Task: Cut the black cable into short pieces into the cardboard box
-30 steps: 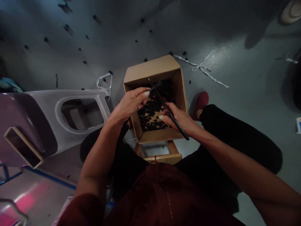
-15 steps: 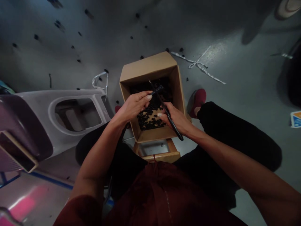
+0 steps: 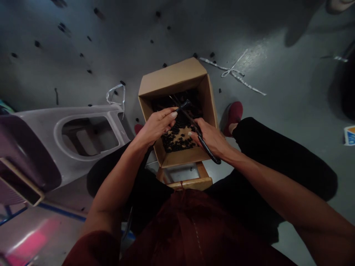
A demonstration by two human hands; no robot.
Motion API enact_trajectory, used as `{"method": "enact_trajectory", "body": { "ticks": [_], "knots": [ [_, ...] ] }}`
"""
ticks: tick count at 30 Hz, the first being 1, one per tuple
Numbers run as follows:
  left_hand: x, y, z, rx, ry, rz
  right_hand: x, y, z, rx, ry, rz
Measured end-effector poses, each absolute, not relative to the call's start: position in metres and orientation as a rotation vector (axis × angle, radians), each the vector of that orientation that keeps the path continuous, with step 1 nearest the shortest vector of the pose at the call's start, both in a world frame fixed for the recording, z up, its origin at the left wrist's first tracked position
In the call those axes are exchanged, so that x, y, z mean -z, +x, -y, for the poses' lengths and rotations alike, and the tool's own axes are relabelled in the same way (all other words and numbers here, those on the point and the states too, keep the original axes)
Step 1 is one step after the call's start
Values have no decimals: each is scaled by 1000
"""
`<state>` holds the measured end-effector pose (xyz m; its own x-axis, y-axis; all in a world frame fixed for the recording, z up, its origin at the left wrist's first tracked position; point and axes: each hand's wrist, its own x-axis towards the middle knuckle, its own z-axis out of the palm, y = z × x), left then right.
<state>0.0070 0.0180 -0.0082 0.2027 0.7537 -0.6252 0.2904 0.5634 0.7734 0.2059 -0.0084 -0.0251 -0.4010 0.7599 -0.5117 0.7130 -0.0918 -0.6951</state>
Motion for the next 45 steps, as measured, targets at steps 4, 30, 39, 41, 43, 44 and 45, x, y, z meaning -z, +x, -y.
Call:
{"method": "enact_trajectory", "body": {
  "ticks": [4,30,39,41,43,44,45],
  "knots": [
    [11,8,-17,-414,955,-1374,27,206,9,-1562,-1686,2079],
    [55,18,4,-281,627,-1375,67,217,31,-1711,-1712,2106],
    [45,30,7,-242,607,-1293,52,215,10,-1960,-1758,1445],
    [40,33,8,-223,593,-1246,59,217,6,-1935,-1727,1342],
    [37,35,9,-223,569,-1193,67,219,4,-1892,-1725,1269],
    [36,36,10,-229,554,-1169,70,220,3,-1886,-1723,1236],
    [35,38,11,-237,538,-1151,73,220,2,-1884,-1718,1211]
  ]
}}
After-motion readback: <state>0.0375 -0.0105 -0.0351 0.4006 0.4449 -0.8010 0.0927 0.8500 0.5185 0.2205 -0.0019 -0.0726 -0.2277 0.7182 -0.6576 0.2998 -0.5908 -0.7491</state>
